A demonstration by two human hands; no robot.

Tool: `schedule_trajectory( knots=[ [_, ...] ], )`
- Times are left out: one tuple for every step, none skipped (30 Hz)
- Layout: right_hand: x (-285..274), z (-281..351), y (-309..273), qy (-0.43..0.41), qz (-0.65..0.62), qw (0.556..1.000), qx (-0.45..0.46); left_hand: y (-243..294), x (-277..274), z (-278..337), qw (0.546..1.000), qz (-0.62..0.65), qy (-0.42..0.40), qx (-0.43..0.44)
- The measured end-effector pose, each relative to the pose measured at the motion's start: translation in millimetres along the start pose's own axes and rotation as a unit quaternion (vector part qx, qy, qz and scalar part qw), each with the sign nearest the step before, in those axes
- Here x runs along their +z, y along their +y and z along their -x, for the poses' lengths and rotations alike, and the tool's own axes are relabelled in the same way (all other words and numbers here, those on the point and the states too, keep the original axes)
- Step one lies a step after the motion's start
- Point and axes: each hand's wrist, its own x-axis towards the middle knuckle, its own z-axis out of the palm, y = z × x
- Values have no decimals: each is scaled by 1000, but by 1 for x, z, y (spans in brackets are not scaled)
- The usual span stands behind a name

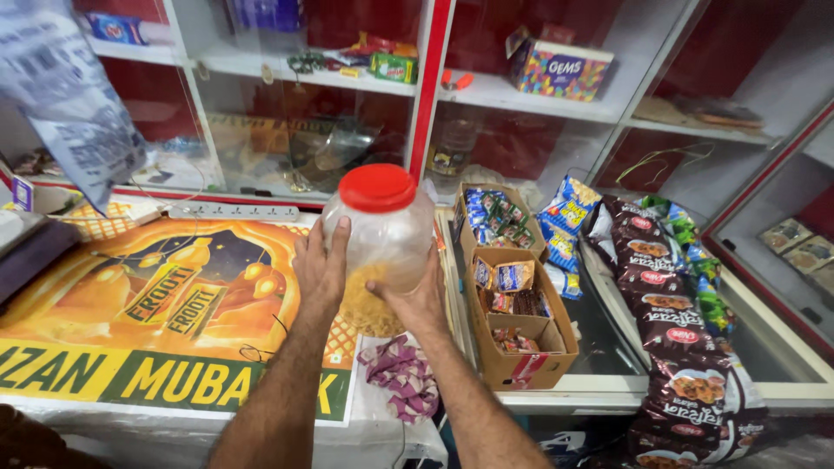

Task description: The person wipes the interior surfaces of a glass display cabinet with a cloth, then picks up a large plastic jar filled with snacks from a counter and places it onto the shelf. They repeat this process with a second jar, arranging both on the shelf.

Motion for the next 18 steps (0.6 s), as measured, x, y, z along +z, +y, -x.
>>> schedule_trajectory(
  knots=[
    [-6, -5, -3, 17, -14, 999, -46, 9, -2, -1, 1000, 25, -4, 15],
    [-14, -7, -7, 19, -34, 999, -38, 19, -3, -2, 998, 51, -8, 30],
    [-23, -10, -12, 21, -54, 998, -31, 29, -4, -1, 996, 67, -19, 55],
    [-31, -12, -18, 22, -75, 997, -23, 40, -4, 0, 993, 84, -30, 80],
    [-38, -13, -26, 39, -56, 997, -41, 51, -4, 1, 988, 100, -42, 107],
    [-45, -15, -35, 57, -36, 996, -58, 62, -7, 1, 983, 107, -55, 137],
    [-53, -14, -43, 76, -15, 994, -74, 72, -8, 2, 977, 115, -71, 167],
    [-62, -14, -51, 84, -36, 993, -79, 82, -9, 5, 969, 123, -87, 196],
    [-71, -14, -60, 91, -55, 991, -85, 91, -8, 9, 960, 155, -102, 211],
    [-80, -14, -69, 98, -74, 988, -91, 100, -9, 13, 949, 187, -117, 226],
    [-90, -14, -79, 112, -67, 987, -98, 109, -11, 16, 937, 219, -131, 240],
    [-99, -13, -89, 126, -60, 985, -105, 118, -12, 20, 945, 220, -123, 208],
    [-109, -12, -97, 140, -52, 983, -111, 125, -11, 25, 953, 221, -116, 175],
    [-118, -12, -106, 149, -58, 981, -106, 132, -10, 30, 959, 221, -108, 141],
    [-126, -10, -114, 160, -63, 980, -100, 139, -9, 35, 958, 220, -103, 152],
    [-133, -8, -122, 171, -68, 978, -94, 147, -8, 40, 957, 219, -98, 163],
    [-141, -5, -126, 183, -43, 978, -91, 154, -5, 45, 956, 218, -98, 172],
    [-148, -1, -129, 195, -17, 977, -87, 160, -4, 50, 947, 234, -115, 190]
  ],
)
